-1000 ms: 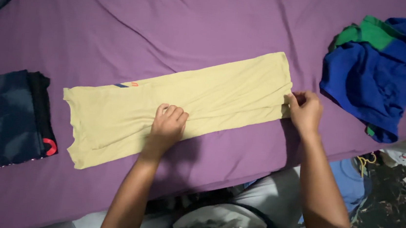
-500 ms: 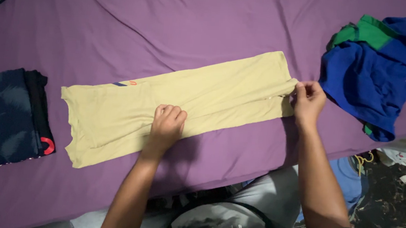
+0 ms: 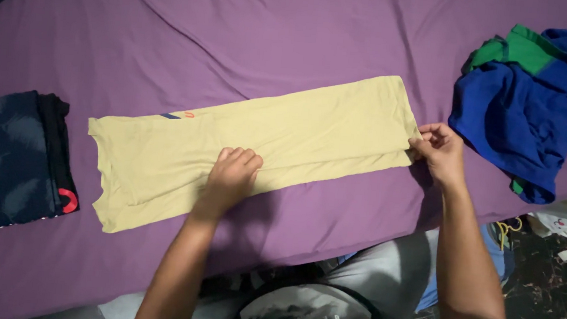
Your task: Folding various shirts and laundry on a bed.
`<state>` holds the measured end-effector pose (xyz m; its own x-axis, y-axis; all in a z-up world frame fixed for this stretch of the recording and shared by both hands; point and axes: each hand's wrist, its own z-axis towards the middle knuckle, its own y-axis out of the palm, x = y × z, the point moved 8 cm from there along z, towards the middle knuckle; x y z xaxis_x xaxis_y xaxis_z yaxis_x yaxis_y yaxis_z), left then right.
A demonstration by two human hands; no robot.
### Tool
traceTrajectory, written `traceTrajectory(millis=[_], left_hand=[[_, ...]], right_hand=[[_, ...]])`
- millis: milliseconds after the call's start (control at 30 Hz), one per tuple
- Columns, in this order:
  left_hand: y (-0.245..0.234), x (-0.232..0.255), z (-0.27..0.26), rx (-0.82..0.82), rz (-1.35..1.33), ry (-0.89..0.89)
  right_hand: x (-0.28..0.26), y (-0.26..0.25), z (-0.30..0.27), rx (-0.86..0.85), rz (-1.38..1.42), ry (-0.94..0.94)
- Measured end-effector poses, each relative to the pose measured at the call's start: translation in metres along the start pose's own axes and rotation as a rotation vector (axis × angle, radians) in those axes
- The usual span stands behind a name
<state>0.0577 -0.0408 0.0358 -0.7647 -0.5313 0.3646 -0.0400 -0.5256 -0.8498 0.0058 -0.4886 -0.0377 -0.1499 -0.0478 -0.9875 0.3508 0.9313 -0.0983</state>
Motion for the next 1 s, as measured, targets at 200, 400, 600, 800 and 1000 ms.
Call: traceTrajectory(millis=[200,400,600,800,1000], left_hand=[[-0.001,-0.003,-0.002,-0.057,-0.105,-0.024],[-0.017,-0.029,0.017,-0.084,-0.222,-0.079],[-0.018,-0.093,0.044,0.075,0.054,-0.281],[0.003,-0.135,0.044,0.001,0.084,-0.386],[0.005,-0.153,0.038,0.033,-0.108,-0.489]], right_hand=[[0.023,-0.006,0.011,-0.012,-0.233,-0.065],[-0.031,0.008,0.038,0.196,-0.58,-0.143],[-0.043,0.036,0.103,0.319,-0.727,-0.039],[0.011,0.03,0.159,0.413,-0.682,-0.129],[0.008,0.037,0.154,0.492,-0.584,-0.229]])
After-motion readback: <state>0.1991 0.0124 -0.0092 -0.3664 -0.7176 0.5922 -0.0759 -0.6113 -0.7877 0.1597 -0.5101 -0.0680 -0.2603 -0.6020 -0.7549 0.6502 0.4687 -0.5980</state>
